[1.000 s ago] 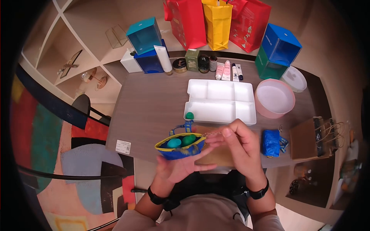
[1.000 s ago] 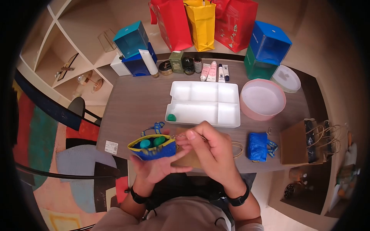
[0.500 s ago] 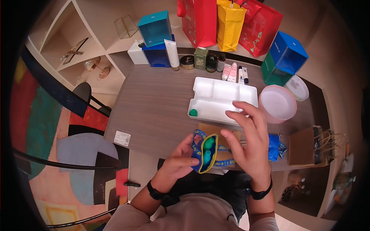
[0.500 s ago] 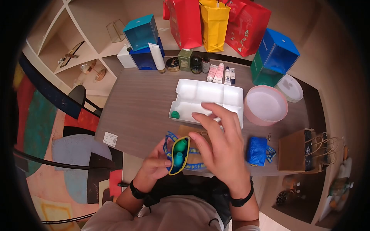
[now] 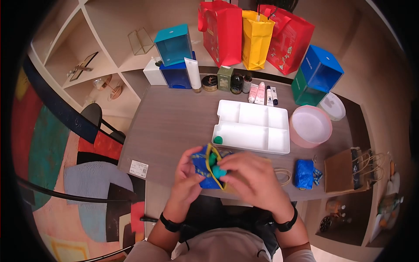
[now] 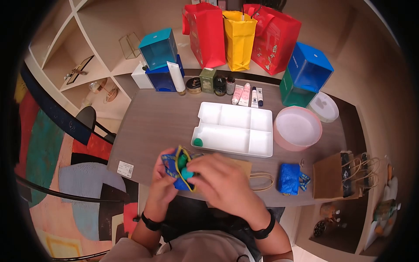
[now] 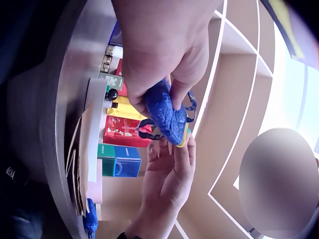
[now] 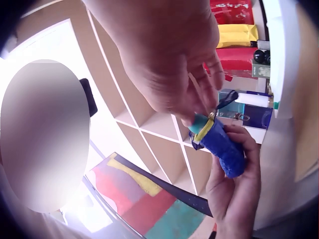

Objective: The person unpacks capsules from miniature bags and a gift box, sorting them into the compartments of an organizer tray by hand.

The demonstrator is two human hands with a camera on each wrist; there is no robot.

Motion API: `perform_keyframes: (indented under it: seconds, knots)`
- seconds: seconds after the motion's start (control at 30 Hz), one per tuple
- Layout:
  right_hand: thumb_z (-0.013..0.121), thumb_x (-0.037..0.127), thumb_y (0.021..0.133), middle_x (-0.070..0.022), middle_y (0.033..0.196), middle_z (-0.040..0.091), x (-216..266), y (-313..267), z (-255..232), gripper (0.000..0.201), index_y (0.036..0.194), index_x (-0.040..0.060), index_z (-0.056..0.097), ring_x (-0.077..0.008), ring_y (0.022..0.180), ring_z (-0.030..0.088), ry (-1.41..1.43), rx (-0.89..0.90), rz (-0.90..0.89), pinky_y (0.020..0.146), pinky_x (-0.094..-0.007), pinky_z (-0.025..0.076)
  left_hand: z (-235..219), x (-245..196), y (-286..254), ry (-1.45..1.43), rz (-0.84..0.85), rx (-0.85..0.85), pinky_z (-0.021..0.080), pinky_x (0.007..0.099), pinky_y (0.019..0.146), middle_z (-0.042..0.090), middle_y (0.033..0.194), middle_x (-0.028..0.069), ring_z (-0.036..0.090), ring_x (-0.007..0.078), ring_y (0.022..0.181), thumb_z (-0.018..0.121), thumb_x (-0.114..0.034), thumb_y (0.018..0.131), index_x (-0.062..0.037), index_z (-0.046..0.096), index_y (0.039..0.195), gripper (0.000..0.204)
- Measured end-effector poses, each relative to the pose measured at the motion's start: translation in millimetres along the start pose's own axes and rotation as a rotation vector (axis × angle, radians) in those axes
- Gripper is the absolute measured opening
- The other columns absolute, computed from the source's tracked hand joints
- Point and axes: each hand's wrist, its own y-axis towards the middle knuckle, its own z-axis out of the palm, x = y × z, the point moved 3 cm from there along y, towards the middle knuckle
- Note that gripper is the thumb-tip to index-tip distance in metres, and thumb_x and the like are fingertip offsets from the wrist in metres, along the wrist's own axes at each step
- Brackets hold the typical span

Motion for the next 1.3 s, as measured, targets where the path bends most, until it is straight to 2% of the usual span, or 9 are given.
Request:
perform_keyframes:
  seconds: [0.1,0.2,0.5,0.6,0.67,0.8,0.97,1.17,1.3]
  knots:
    - [0.075,0.009,0.091,-0.0121,0.102,0.074,-23.9,8.9,-15.3,0.015,0.102,0.0029,0.067,-0.0239,0.09,0.072,0.251,-0.329,0.217,0.076,-0.0348,0.056,-12.1,-18.1,16.6,-0.06,0.1,-0.081,0.045,0.0442,0.116,0.055,0.145,0.0124,0.055,0.0282,0.135,0.076,0.003,0.085,-0.0044,0.04,0.152,0.077]
    - [0.075,0.008,0.09,-0.0147,0.096,0.074,-61.4,19.1,-18.1,0.016,0.1,0.001,0.066,-0.029,0.081,0.073,0.03,-0.261,0.341,0.071,-0.0381,0.057,-39.7,-33.4,46.2,-0.084,0.219,-0.161,0.044,0.0455,0.118,0.055,0.147,0.0115,0.056,0.0297,0.135,0.067,0.003,0.093,-0.0066,0.038,0.154,0.069]
    - [0.073,0.005,0.09,-0.0199,0.092,0.075,-131.0,53.5,28.3,0.017,0.104,-0.002,0.067,-0.0351,0.084,0.075,0.02,-0.002,0.374,0.075,-0.0415,0.059,-34.5,-33.3,130.1,-0.181,-0.04,0.018,0.046,0.0559,0.114,0.051,0.151,0.016,0.052,0.0369,0.14,0.056,0.002,0.092,-0.008,0.041,0.15,0.061]
    - [0.072,0.005,0.094,-0.0162,0.097,0.076,-129.6,54.2,28.7,0.019,0.111,-0.0032,0.067,-0.0232,0.088,0.077,0.064,0.106,0.391,0.077,-0.0324,0.061,-38.2,-29.1,135.7,-0.238,-0.088,0.021,0.047,0.0574,0.112,0.052,0.15,0.017,0.052,0.0381,0.139,0.051,-0.002,0.085,-0.008,0.043,0.148,0.064]
    - [0.071,0.005,0.093,-0.0183,0.095,0.077,-122.4,58.0,18.4,0.016,0.108,-0.0013,0.07,-0.0296,0.087,0.077,0.105,-0.113,0.348,0.073,-0.0361,0.06,-42.1,-25.8,132.3,-0.331,-0.166,0.018,0.049,0.0548,0.111,0.053,0.149,0.0171,0.054,0.0356,0.137,0.052,-0.006,0.089,-0.0072,0.043,0.148,0.059]
    - [0.068,0.002,0.095,-0.0137,0.094,0.074,-76.3,75.5,-0.7,0.011,0.106,0.0007,0.071,-0.021,0.081,0.076,0.037,-0.24,0.246,0.066,-0.0326,0.058,-36.1,-23.6,126.0,-0.248,-0.176,0.059,0.051,0.0502,0.108,0.055,0.147,0.0158,0.057,0.032,0.133,0.053,-0.009,0.093,-0.0057,0.043,0.148,0.056]
    - [0.075,0.008,0.087,-0.0114,0.101,0.068,-43.2,96.8,17.2,0.024,0.111,0.0064,0.07,-0.0348,0.083,0.069,-0.26,-0.033,0.045,0.072,-0.0421,0.058,-30.3,-21.8,121.0,-0.107,-0.146,0.15,0.048,0.0456,0.111,0.055,0.146,0.0147,0.056,0.0281,0.134,0.053,-0.012,0.097,-0.0033,0.039,0.152,0.058]
    - [0.076,0.003,0.086,-0.0106,0.1,0.071,-62.2,86.8,4.9,0.018,0.104,0.0043,0.073,-0.0295,0.083,0.07,-0.049,-0.255,0.066,0.073,-0.0382,0.057,-29.4,-26.7,120.8,-0.09,-0.088,0.089,0.053,0.0433,0.106,0.055,0.145,0.0112,0.058,0.024,0.131,0.054,-0.012,0.104,-0.0085,0.037,0.153,0.052]
    - [0.077,0.002,0.084,-0.0116,0.102,0.07,-59.4,86.4,3.6,0.018,0.103,0.0029,0.073,-0.0294,0.086,0.069,0.0,-0.136,0.069,0.077,-0.0382,0.056,-28.9,-20.5,120.6,-0.068,-0.096,0.088,0.048,0.0449,0.112,0.053,0.146,0.0143,0.056,0.0269,0.133,0.058,-0.013,0.102,-0.0055,0.035,0.155,0.058]
